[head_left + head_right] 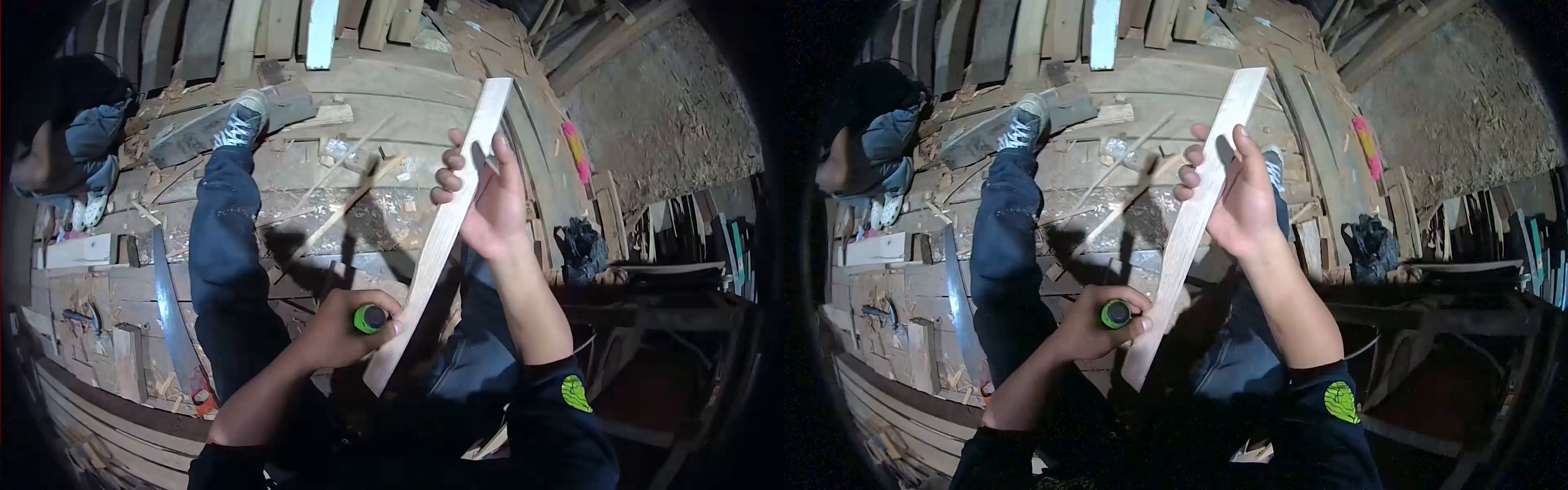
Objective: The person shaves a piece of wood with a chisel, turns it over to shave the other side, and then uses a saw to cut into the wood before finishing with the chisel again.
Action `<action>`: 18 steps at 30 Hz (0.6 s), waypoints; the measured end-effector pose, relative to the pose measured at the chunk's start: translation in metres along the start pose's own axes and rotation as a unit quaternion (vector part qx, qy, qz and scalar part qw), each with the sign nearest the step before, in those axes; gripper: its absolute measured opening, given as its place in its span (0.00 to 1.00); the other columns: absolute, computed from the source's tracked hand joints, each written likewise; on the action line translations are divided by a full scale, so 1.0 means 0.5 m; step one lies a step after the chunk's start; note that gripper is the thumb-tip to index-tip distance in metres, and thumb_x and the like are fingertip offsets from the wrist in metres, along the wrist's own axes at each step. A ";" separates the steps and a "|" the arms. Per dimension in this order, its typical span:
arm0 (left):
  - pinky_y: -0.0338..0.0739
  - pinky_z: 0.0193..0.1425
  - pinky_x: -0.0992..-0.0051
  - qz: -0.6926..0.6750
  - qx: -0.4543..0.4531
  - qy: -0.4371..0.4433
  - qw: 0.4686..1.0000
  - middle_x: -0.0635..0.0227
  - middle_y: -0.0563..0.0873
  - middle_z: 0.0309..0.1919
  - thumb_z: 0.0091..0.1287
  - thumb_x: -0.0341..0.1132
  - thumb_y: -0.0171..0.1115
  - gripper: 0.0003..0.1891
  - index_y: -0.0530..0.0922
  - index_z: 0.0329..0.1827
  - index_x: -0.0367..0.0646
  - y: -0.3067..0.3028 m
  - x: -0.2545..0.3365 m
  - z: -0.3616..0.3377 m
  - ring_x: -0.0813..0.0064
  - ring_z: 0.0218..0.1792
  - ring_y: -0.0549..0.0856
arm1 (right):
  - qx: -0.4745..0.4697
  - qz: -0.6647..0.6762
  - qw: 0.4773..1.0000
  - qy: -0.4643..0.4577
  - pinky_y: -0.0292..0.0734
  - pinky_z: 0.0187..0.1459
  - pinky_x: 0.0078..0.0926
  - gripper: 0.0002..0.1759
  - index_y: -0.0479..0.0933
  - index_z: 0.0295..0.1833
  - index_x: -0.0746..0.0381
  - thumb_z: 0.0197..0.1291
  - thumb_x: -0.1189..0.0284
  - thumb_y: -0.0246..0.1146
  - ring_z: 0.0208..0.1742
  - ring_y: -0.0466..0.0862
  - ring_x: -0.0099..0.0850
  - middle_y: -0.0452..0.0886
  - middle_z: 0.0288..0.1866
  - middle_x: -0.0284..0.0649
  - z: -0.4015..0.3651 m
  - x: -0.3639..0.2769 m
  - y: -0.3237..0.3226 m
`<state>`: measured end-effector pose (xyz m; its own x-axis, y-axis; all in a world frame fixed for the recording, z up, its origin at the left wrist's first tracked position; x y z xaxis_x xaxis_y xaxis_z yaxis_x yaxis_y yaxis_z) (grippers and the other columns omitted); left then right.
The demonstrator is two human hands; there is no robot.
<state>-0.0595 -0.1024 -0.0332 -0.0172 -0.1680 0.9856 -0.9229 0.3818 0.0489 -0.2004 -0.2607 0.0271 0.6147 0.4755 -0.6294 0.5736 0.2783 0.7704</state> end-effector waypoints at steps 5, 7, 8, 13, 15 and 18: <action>0.77 0.43 0.76 0.065 0.228 0.157 0.959 0.68 0.86 0.38 0.63 0.31 0.70 0.12 0.83 0.47 0.36 -0.054 0.021 0.003 0.79 0.36 0.82 | 0.011 0.066 0.994 -0.081 0.71 0.45 0.33 0.19 0.73 0.52 0.58 0.70 0.53 0.56 0.38 0.72 0.30 0.71 0.36 0.34 -0.039 -0.066 -0.027; 0.73 0.36 0.80 -0.007 0.304 0.104 0.947 0.67 0.85 0.38 0.66 0.33 0.68 0.12 0.82 0.47 0.36 -0.094 0.040 -0.011 0.83 0.32 0.80 | -0.007 0.031 0.993 -0.114 0.71 0.49 0.36 0.18 0.74 0.48 0.58 0.70 0.53 0.56 0.39 0.73 0.29 0.72 0.36 0.34 -0.059 -0.085 -0.017; 0.73 0.34 0.81 -0.029 0.334 0.096 0.937 0.68 0.85 0.35 0.66 0.32 0.68 0.11 0.82 0.47 0.36 -0.111 0.041 -0.018 0.85 0.31 0.79 | -0.028 0.017 0.992 -0.119 0.71 0.50 0.37 0.18 0.74 0.48 0.58 0.70 0.53 0.55 0.40 0.73 0.29 0.72 0.36 0.34 -0.064 -0.090 -0.020; 0.69 0.28 0.85 -0.103 0.376 0.111 0.914 0.70 0.86 0.32 0.68 0.33 0.67 0.10 0.82 0.45 0.35 -0.129 0.037 -0.029 0.89 0.27 0.77 | -0.034 -0.045 0.988 -0.146 0.70 0.53 0.39 0.18 0.73 0.46 0.57 0.71 0.53 0.55 0.39 0.74 0.29 0.72 0.35 0.34 -0.073 -0.072 -0.015; 0.69 0.28 0.85 -0.120 0.374 0.098 0.914 0.70 0.86 0.33 0.68 0.33 0.68 0.10 0.82 0.45 0.35 -0.124 0.032 -0.031 0.89 0.26 0.76 | 0.010 -0.087 0.986 -0.139 0.70 0.53 0.40 0.17 0.73 0.46 0.57 0.71 0.54 0.54 0.39 0.74 0.30 0.72 0.33 0.34 -0.069 -0.043 -0.014; 0.68 0.28 0.85 -0.158 0.362 0.079 0.915 0.69 0.87 0.34 0.67 0.35 0.68 0.11 0.82 0.44 0.36 -0.124 0.026 -0.034 0.89 0.25 0.76 | 0.021 -0.111 0.987 -0.118 0.71 0.53 0.40 0.17 0.72 0.47 0.59 0.72 0.55 0.53 0.39 0.76 0.33 0.73 0.32 0.37 -0.051 0.008 -0.023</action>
Point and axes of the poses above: each hand's wrist, its own z-axis towards the middle knuckle, its own y-axis out of the palm, x = y × z, the point moved 6 cm from there along z, towards the middle knuckle
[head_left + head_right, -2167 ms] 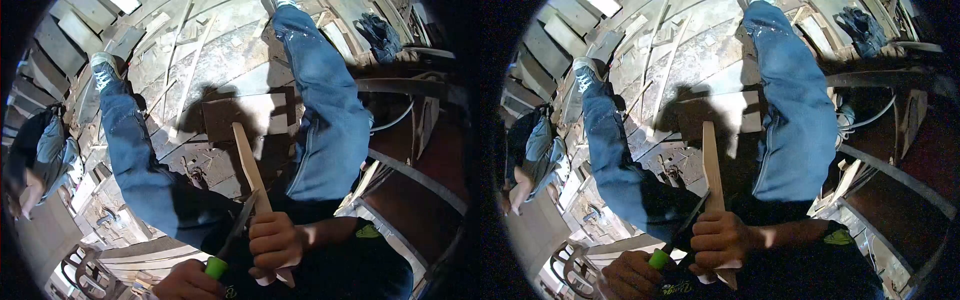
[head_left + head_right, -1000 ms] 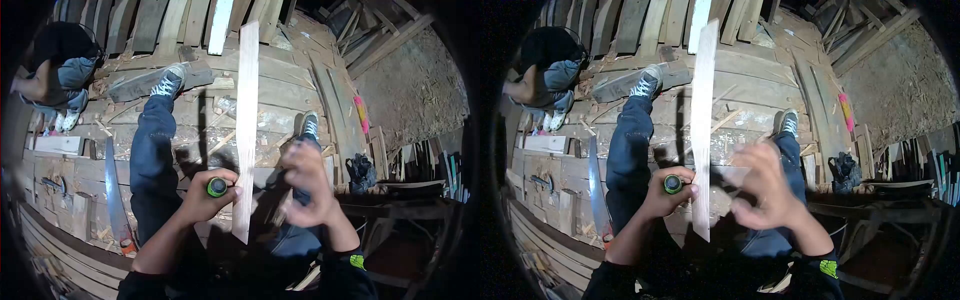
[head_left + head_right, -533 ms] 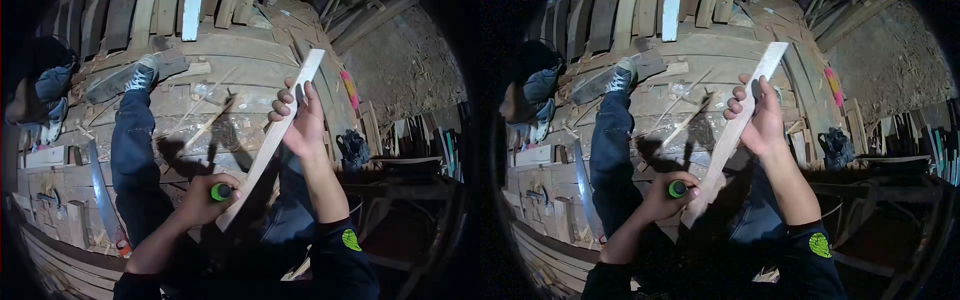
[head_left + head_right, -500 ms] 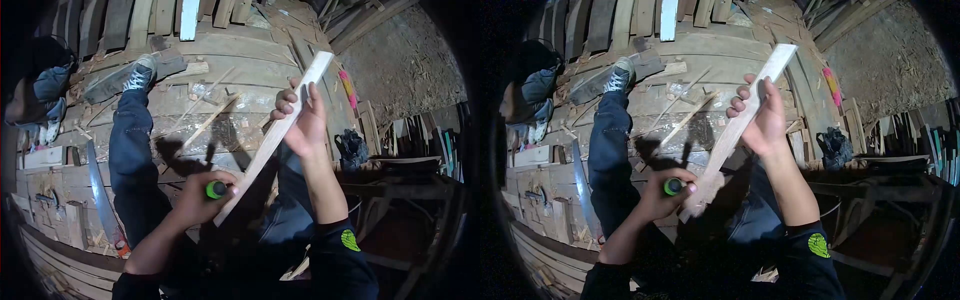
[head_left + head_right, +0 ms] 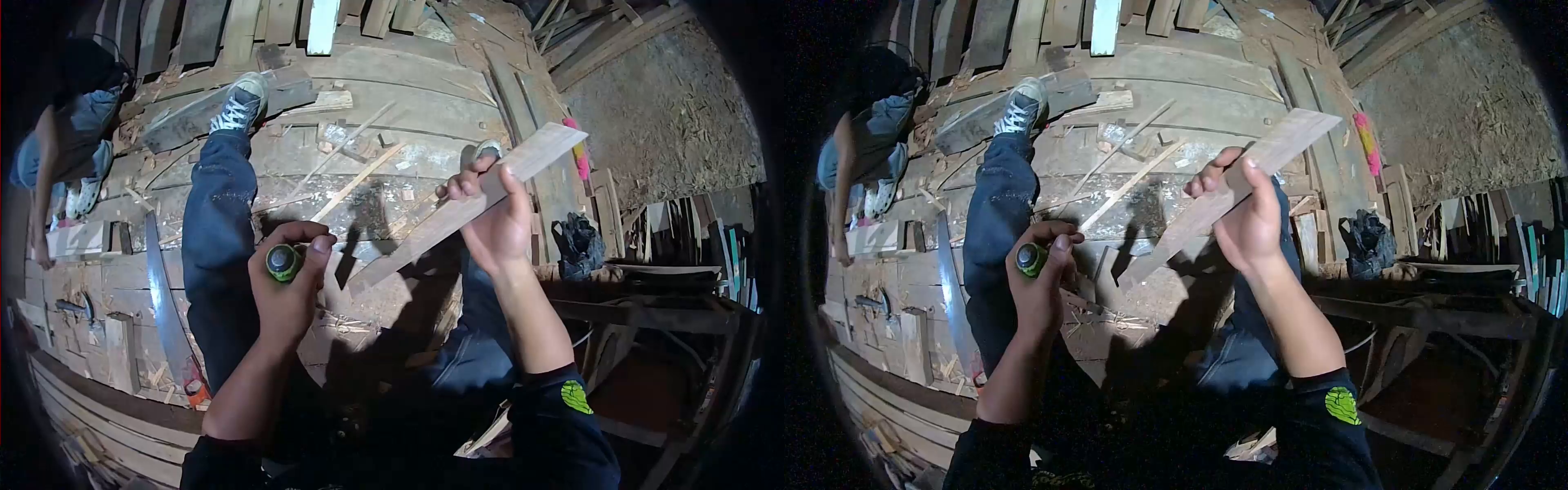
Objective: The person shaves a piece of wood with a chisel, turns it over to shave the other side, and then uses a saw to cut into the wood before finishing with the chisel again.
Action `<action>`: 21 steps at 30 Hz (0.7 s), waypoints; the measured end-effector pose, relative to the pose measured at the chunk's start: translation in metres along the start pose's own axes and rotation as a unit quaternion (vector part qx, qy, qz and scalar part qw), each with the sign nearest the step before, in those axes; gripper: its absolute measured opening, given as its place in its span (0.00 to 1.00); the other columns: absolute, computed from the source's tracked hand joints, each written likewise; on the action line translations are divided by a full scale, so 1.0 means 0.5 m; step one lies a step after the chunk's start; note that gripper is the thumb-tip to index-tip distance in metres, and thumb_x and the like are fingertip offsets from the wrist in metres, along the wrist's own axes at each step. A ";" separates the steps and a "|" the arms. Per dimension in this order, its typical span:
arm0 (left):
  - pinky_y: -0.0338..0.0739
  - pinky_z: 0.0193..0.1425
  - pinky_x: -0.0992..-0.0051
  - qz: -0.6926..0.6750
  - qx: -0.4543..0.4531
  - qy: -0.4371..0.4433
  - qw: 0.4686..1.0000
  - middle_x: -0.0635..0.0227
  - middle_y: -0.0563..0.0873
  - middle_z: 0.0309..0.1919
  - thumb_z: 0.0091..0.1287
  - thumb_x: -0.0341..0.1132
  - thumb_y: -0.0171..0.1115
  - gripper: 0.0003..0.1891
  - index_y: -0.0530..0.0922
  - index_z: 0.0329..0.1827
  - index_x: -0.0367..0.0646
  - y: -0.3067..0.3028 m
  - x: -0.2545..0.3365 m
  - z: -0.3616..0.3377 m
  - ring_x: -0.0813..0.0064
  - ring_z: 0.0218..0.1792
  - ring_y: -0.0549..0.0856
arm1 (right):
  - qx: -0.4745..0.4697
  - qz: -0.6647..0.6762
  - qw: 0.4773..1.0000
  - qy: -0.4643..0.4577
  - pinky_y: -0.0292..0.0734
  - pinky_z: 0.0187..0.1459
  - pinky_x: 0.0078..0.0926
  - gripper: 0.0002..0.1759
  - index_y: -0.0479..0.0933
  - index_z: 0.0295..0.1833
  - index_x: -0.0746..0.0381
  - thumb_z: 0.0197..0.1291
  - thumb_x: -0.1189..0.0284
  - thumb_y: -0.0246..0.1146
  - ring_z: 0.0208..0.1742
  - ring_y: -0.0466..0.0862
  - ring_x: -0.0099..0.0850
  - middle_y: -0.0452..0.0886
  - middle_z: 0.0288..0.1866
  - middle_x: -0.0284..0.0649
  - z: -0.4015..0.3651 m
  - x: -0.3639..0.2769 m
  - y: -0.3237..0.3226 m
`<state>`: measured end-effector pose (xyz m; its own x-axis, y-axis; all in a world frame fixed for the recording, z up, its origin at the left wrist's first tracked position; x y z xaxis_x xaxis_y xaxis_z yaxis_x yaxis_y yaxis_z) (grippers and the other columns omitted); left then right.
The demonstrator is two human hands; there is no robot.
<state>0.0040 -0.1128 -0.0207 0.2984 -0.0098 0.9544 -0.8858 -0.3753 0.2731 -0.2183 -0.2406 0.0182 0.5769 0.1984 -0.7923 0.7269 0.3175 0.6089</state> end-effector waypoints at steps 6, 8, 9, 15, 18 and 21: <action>0.68 0.27 0.85 -0.006 0.001 0.010 1.000 0.72 0.85 0.31 0.67 0.35 0.69 0.11 0.82 0.43 0.36 -0.011 0.010 0.001 0.89 0.25 0.75 | -0.041 -0.073 0.996 0.030 0.71 0.52 0.37 0.18 0.71 0.53 0.64 0.72 0.59 0.51 0.42 0.78 0.35 0.78 0.36 0.42 -0.003 0.074 -0.006; 0.67 0.27 0.85 -0.003 0.003 0.014 1.000 0.74 0.83 0.29 0.66 0.36 0.69 0.10 0.82 0.42 0.37 -0.013 0.010 0.002 0.89 0.24 0.75 | -0.036 -0.206 0.977 0.028 0.73 0.52 0.36 0.20 0.71 0.55 0.66 0.70 0.60 0.54 0.44 0.79 0.34 0.79 0.38 0.43 -0.006 0.069 -0.004; 0.67 0.27 0.85 -0.004 0.006 0.011 1.000 0.74 0.83 0.29 0.66 0.36 0.69 0.10 0.82 0.42 0.37 -0.016 0.009 0.002 0.89 0.24 0.75 | -0.037 -0.206 0.977 0.032 0.73 0.52 0.36 0.20 0.71 0.55 0.66 0.70 0.60 0.54 0.44 0.79 0.34 0.79 0.38 0.43 -0.007 0.066 -0.003; 0.68 0.27 0.82 -0.001 -0.017 0.017 1.000 0.66 0.84 0.29 0.69 0.42 0.65 0.15 0.78 0.41 0.36 -0.012 0.017 0.001 0.86 0.22 0.74 | -0.065 -0.145 0.984 -0.075 0.72 0.46 0.33 0.22 0.70 0.54 0.65 0.68 0.57 0.54 0.36 0.76 0.32 0.76 0.33 0.41 -0.024 -0.006 0.033; 0.68 0.27 0.82 0.000 -0.017 0.037 0.999 0.64 0.83 0.28 0.70 0.44 0.62 0.16 0.75 0.37 0.38 -0.018 0.019 0.000 0.85 0.22 0.74 | -0.086 -0.107 0.988 -0.071 0.63 0.35 0.31 0.19 0.67 0.39 0.59 0.68 0.53 0.53 0.25 0.66 0.26 0.69 0.26 0.36 -0.054 -0.051 0.070; 0.68 0.26 0.80 -0.047 -0.016 0.045 0.998 0.63 0.82 0.26 0.72 0.46 0.61 0.17 0.72 0.32 0.41 -0.021 0.021 -0.005 0.83 0.21 0.74 | -0.106 -0.174 0.977 -0.067 0.62 0.30 0.32 0.24 0.67 0.29 0.59 0.66 0.50 0.57 0.19 0.64 0.28 0.67 0.18 0.33 -0.138 -0.066 0.101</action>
Point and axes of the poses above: each hand's wrist, its own z-axis towards the middle knuckle, its own y-axis out of the palm, x = y × z, the point moved 6 cm from there along z, towards the middle knuckle
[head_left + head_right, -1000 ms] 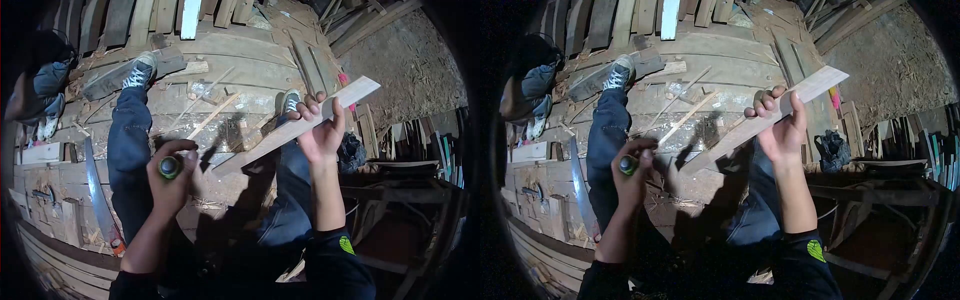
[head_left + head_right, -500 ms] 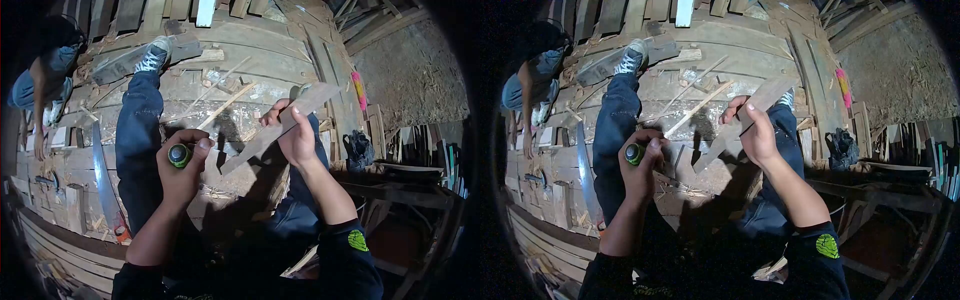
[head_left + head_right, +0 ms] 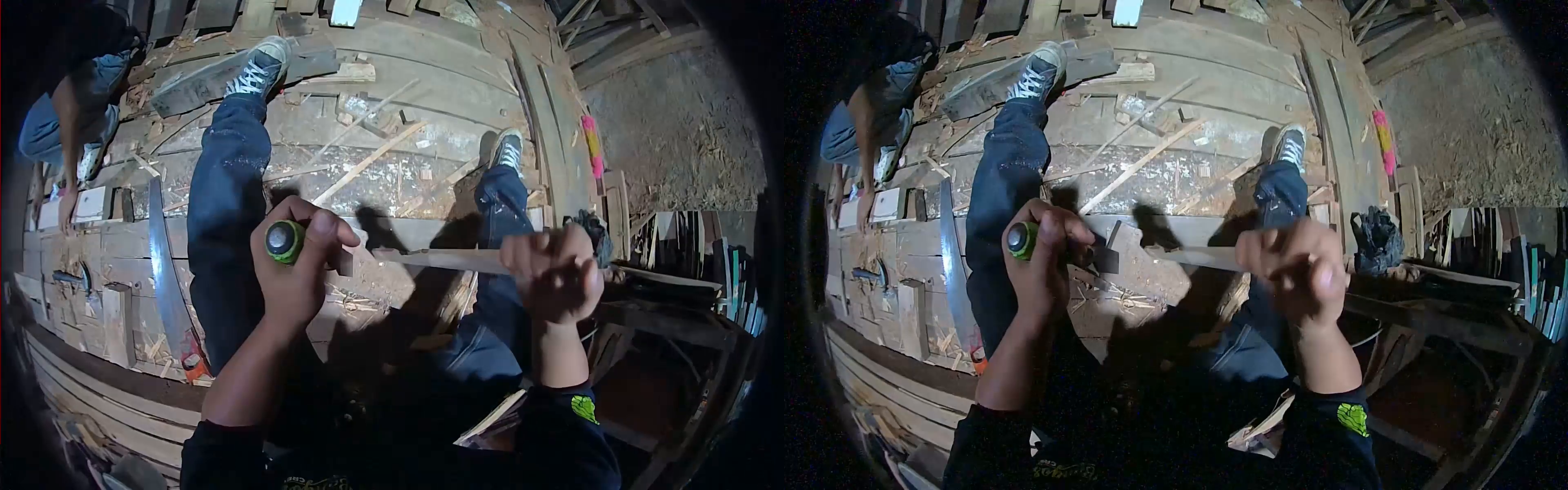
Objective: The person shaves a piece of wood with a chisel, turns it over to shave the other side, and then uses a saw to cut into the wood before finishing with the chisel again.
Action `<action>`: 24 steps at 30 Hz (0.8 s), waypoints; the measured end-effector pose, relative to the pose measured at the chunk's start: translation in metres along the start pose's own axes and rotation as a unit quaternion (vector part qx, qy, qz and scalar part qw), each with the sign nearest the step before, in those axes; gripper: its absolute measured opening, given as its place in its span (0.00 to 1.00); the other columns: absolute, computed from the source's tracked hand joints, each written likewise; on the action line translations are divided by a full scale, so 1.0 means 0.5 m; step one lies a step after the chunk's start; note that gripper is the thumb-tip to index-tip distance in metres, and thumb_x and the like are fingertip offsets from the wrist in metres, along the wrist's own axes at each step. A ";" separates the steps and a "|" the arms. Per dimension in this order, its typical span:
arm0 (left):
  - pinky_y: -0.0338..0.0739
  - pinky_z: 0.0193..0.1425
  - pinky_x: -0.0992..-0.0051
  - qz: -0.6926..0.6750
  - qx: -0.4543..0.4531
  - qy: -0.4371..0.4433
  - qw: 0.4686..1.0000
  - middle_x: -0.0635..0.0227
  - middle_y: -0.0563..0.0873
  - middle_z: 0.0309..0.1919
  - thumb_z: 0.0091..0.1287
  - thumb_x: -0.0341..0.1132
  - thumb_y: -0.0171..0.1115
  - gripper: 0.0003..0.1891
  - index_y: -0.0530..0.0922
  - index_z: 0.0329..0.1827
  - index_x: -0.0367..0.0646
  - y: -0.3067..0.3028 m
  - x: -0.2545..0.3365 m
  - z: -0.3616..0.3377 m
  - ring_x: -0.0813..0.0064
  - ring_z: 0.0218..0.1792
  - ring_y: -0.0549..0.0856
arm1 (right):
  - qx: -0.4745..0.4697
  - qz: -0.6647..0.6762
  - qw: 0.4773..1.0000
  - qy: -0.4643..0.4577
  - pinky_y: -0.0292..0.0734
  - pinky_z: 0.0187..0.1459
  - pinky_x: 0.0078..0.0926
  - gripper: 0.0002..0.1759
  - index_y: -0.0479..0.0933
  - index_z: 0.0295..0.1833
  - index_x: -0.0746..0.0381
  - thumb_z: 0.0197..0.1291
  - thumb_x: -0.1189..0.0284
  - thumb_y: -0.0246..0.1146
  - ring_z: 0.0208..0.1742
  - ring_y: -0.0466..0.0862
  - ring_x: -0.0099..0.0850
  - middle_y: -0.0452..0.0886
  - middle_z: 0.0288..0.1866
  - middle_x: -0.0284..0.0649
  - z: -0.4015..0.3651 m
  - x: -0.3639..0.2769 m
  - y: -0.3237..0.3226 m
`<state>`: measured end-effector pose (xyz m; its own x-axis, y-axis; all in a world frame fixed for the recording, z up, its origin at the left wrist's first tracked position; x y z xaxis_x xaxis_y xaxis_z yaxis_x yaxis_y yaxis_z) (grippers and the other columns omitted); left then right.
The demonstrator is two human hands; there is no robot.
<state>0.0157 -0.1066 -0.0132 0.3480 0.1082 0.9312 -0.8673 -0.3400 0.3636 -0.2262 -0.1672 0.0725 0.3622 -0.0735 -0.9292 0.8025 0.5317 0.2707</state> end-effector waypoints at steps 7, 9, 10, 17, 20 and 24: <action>0.62 0.20 0.77 -0.153 -0.153 0.052 0.975 0.71 0.72 0.15 0.65 0.48 0.70 0.23 0.68 0.26 0.43 0.017 0.016 -0.018 0.80 0.15 0.69 | -0.142 0.061 0.970 -0.186 0.62 0.18 0.28 0.22 0.66 0.18 0.59 0.65 0.65 0.59 0.12 0.64 0.26 0.64 0.13 0.32 -0.146 -0.022 0.076; 0.62 0.19 0.77 -0.137 -0.188 0.067 0.970 0.72 0.70 0.14 0.67 0.48 0.67 0.21 0.67 0.27 0.45 0.030 0.029 -0.026 0.80 0.14 0.68 | -0.182 0.071 0.960 -0.200 0.64 0.18 0.29 0.22 0.67 0.18 0.59 0.66 0.66 0.59 0.12 0.65 0.25 0.66 0.15 0.32 -0.174 -0.008 0.082; 0.62 0.18 0.76 -0.123 -0.220 0.089 0.964 0.74 0.68 0.14 0.70 0.48 0.64 0.19 0.67 0.28 0.48 0.039 0.039 -0.031 0.79 0.13 0.67 | -0.185 0.073 0.961 -0.193 0.65 0.19 0.30 0.22 0.67 0.18 0.59 0.66 0.65 0.59 0.12 0.66 0.25 0.67 0.15 0.33 -0.179 -0.003 0.088; 0.70 0.19 0.74 -0.142 -0.313 0.095 0.934 0.71 0.76 0.14 0.60 0.35 0.72 0.15 0.72 0.27 0.44 0.077 0.065 -0.099 0.74 0.13 0.75 | -0.095 0.050 0.964 -0.243 0.59 0.13 0.25 0.23 0.67 0.18 0.58 0.66 0.64 0.62 0.10 0.65 0.25 0.66 0.13 0.31 -0.233 -0.005 0.092; 0.71 0.19 0.74 -0.132 -0.381 0.114 0.908 0.70 0.76 0.14 0.59 0.30 0.72 0.13 0.72 0.28 0.43 0.100 0.087 -0.097 0.74 0.13 0.75 | -0.181 0.053 0.952 -0.240 0.60 0.15 0.26 0.23 0.65 0.17 0.57 0.65 0.65 0.63 0.12 0.66 0.24 0.67 0.15 0.31 -0.233 -0.010 0.114; 0.68 0.18 0.73 -0.116 -0.415 0.080 0.899 0.69 0.76 0.14 0.59 0.26 0.70 0.12 0.72 0.26 0.42 0.138 0.043 -0.125 0.72 0.12 0.75 | -0.176 0.013 0.970 -0.169 0.61 0.17 0.25 0.23 0.65 0.16 0.57 0.63 0.70 0.61 0.11 0.63 0.23 0.62 0.14 0.28 -0.229 -0.013 0.131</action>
Point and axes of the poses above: each hand's wrist, its own z-axis towards the middle knuckle, its own y-axis out of the palm, x = y × z, the point moved 6 cm from there along z, towards the middle knuckle
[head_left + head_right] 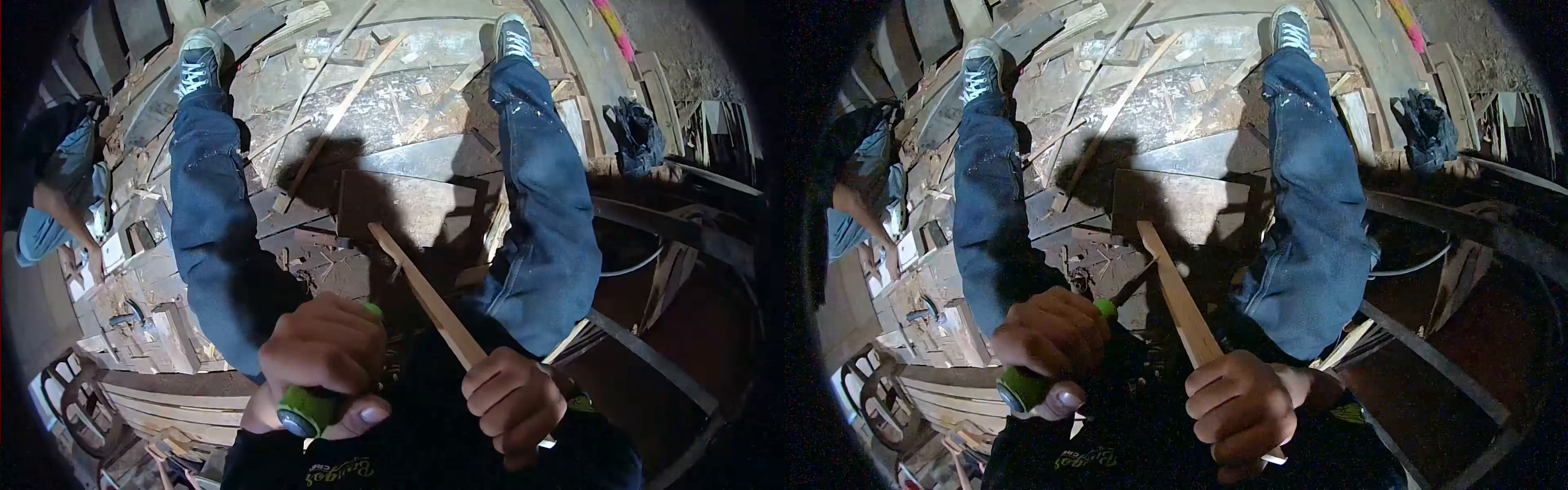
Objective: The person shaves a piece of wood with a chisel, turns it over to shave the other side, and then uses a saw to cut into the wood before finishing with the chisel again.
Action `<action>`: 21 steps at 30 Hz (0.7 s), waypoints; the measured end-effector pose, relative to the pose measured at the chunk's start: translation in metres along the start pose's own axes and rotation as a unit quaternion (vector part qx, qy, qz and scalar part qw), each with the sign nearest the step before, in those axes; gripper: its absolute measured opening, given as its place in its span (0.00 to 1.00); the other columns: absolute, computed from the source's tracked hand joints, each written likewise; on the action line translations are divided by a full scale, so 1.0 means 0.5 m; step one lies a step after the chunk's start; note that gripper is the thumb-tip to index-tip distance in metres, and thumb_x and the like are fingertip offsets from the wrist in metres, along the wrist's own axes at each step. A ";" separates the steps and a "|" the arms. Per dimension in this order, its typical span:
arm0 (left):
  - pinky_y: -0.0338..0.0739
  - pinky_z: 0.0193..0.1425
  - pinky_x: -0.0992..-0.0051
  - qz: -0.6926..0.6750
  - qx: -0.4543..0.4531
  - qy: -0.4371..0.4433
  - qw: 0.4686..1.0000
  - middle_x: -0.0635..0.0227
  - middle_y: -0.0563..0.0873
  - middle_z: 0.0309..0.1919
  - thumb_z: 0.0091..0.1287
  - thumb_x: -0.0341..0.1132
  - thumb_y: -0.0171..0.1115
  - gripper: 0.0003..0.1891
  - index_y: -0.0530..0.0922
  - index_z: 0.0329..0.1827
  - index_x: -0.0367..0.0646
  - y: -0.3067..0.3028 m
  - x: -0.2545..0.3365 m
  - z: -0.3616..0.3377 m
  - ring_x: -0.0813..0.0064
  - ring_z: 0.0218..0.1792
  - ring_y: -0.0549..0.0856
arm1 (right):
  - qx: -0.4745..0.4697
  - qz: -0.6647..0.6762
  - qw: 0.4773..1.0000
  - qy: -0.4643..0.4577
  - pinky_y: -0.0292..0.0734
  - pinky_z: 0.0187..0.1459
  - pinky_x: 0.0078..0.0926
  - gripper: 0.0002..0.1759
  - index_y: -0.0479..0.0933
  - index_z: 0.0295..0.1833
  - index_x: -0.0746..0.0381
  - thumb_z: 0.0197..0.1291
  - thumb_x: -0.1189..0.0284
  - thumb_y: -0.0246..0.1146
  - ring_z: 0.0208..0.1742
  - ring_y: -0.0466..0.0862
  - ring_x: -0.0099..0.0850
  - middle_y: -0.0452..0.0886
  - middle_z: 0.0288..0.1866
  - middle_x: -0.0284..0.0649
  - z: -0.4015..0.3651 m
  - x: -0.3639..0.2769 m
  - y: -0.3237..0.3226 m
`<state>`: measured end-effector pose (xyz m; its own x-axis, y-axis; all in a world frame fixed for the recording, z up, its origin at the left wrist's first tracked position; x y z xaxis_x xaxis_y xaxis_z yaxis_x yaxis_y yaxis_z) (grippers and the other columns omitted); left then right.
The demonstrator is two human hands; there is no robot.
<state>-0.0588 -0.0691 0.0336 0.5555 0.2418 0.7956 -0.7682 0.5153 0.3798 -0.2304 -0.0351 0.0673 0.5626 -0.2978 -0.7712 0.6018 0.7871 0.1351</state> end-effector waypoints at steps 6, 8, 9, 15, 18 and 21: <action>0.69 0.16 0.74 -0.029 0.013 0.009 0.999 0.68 0.75 0.14 0.58 0.26 0.70 0.11 0.74 0.23 0.41 0.017 0.059 0.014 0.72 0.12 0.75 | 0.044 -0.026 0.999 0.003 0.61 0.17 0.23 0.24 0.63 0.15 0.57 0.62 0.69 0.61 0.12 0.63 0.22 0.62 0.15 0.29 0.006 0.007 0.010; 0.76 0.19 0.70 -0.034 -0.159 0.069 0.984 0.66 0.79 0.18 0.60 0.27 0.69 0.10 0.73 0.31 0.41 0.014 0.089 0.028 0.72 0.16 0.79 | 0.045 -0.028 0.999 0.006 0.61 0.17 0.22 0.23 0.63 0.16 0.57 0.63 0.68 0.61 0.12 0.64 0.22 0.62 0.15 0.29 0.003 0.005 0.009; 0.76 0.19 0.70 -0.036 -0.160 0.067 0.984 0.66 0.79 0.18 0.60 0.27 0.69 0.10 0.73 0.31 0.41 0.025 0.065 0.021 0.72 0.16 0.79 | 0.048 -0.029 0.998 0.007 0.61 0.17 0.22 0.23 0.63 0.16 0.57 0.63 0.68 0.61 0.12 0.64 0.22 0.62 0.15 0.29 0.000 0.005 0.011; 0.68 0.17 0.72 -0.010 -0.027 0.019 0.999 0.68 0.77 0.15 0.57 0.24 0.70 0.11 0.74 0.23 0.41 0.002 0.008 -0.005 0.73 0.13 0.76 | 0.035 -0.020 0.999 -0.015 0.54 0.17 0.28 0.22 0.61 0.19 0.55 0.67 0.68 0.59 0.13 0.61 0.25 0.57 0.18 0.30 0.004 0.006 0.014; 0.72 0.18 0.73 -0.039 -0.092 0.067 0.993 0.67 0.78 0.16 0.58 0.26 0.68 0.09 0.76 0.23 0.44 -0.002 0.080 0.020 0.73 0.13 0.76 | 0.079 -0.023 0.996 -0.020 0.54 0.17 0.27 0.23 0.60 0.19 0.55 0.66 0.69 0.59 0.13 0.60 0.25 0.57 0.18 0.30 0.001 0.008 0.018; 0.70 0.19 0.74 0.027 -0.064 0.004 0.998 0.70 0.76 0.16 0.58 0.26 0.70 0.12 0.75 0.21 0.44 0.035 0.006 0.006 0.73 0.13 0.76 | 0.067 -0.019 0.997 -0.023 0.54 0.17 0.27 0.23 0.60 0.19 0.55 0.67 0.70 0.58 0.14 0.60 0.24 0.56 0.19 0.30 0.005 0.009 0.019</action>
<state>-0.0717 -0.0618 0.0440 0.5172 0.2784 0.8093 -0.7508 0.6015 0.2729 -0.2208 -0.0304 0.0666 0.5610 -0.3531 -0.7487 0.6919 0.6966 0.1899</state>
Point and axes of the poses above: each hand's wrist, its own z-axis towards the middle knuckle, its own y-axis out of the palm, x = y × z, the point moved 6 cm from there along z, towards the middle knuckle
